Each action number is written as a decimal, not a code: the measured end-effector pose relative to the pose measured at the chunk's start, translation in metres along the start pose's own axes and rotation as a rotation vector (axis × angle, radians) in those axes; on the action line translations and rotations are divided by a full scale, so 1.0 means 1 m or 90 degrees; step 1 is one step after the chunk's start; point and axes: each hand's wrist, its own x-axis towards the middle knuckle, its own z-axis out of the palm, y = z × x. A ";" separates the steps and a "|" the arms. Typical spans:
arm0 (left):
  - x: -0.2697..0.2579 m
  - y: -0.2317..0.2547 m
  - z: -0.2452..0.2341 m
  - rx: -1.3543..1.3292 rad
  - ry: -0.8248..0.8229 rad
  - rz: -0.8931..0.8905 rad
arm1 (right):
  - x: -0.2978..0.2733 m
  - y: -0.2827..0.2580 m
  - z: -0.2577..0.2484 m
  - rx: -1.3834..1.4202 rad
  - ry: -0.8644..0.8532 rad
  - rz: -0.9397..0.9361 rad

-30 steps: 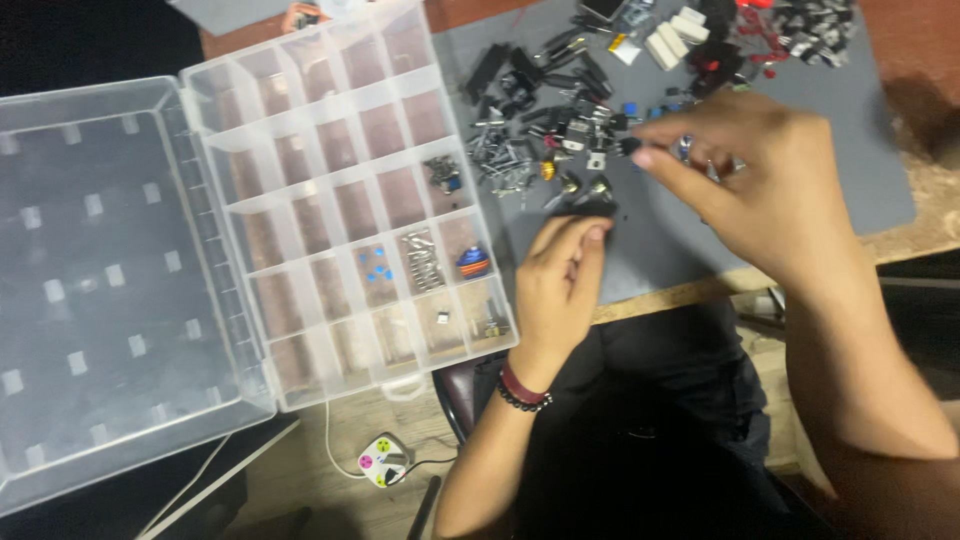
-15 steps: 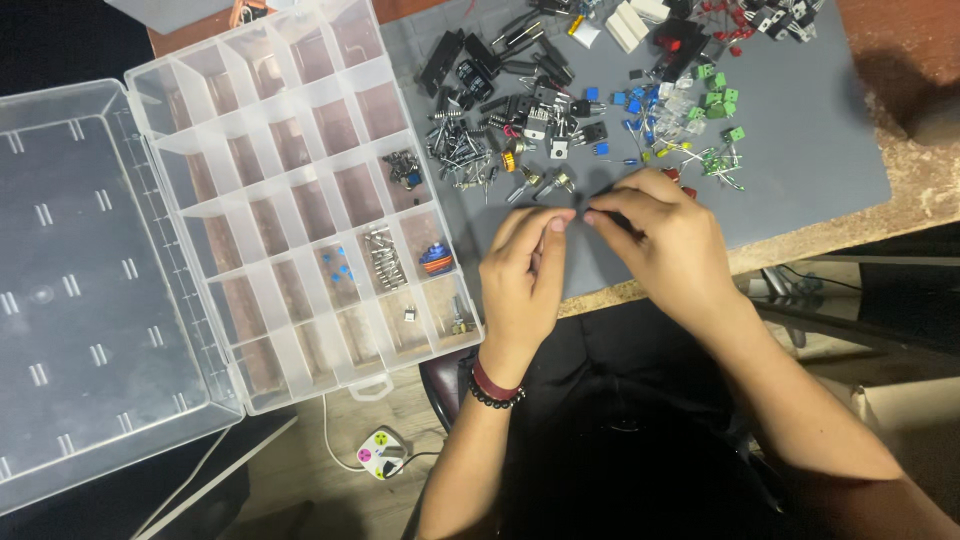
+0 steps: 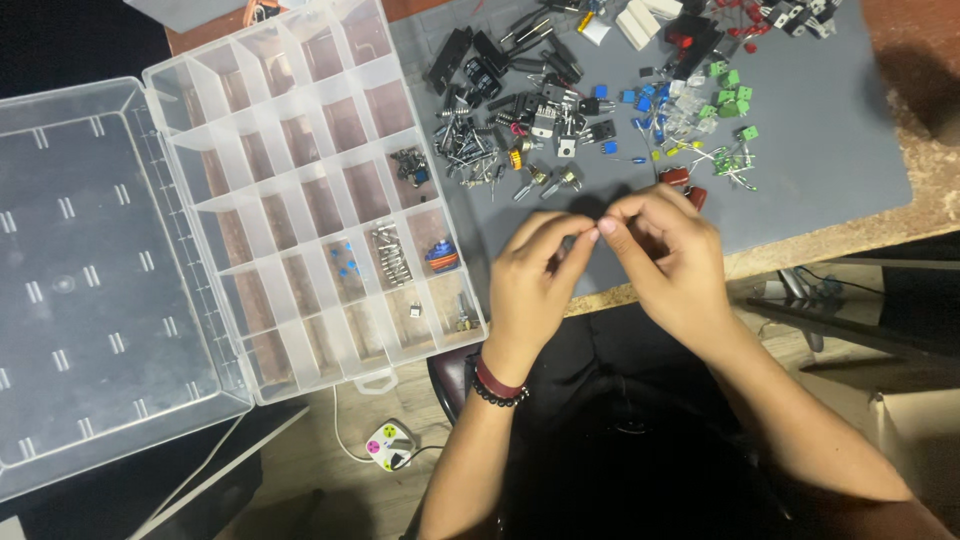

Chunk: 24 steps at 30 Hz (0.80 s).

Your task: The person sorts various small electronic components, such as resistors, capacitors, and transistors, from a pile on a gray mat into the compartments of a clear plastic organizer box. They pick up individual items, examine them, and place them into specific slots.

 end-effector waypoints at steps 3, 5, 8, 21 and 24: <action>0.004 0.009 -0.003 0.052 -0.045 0.025 | 0.004 -0.005 0.000 -0.074 -0.017 -0.048; 0.005 0.010 -0.003 0.058 -0.051 0.021 | 0.005 -0.010 -0.001 -0.075 -0.010 -0.069; 0.004 0.008 -0.003 0.062 -0.049 0.011 | 0.006 -0.014 -0.001 -0.061 -0.026 -0.102; 0.002 0.002 -0.006 -0.027 -0.023 -0.027 | 0.059 -0.032 0.018 -0.065 -0.087 -0.226; -0.011 -0.017 0.003 0.082 -0.108 -0.039 | 0.083 -0.077 0.036 -0.059 -0.173 -0.317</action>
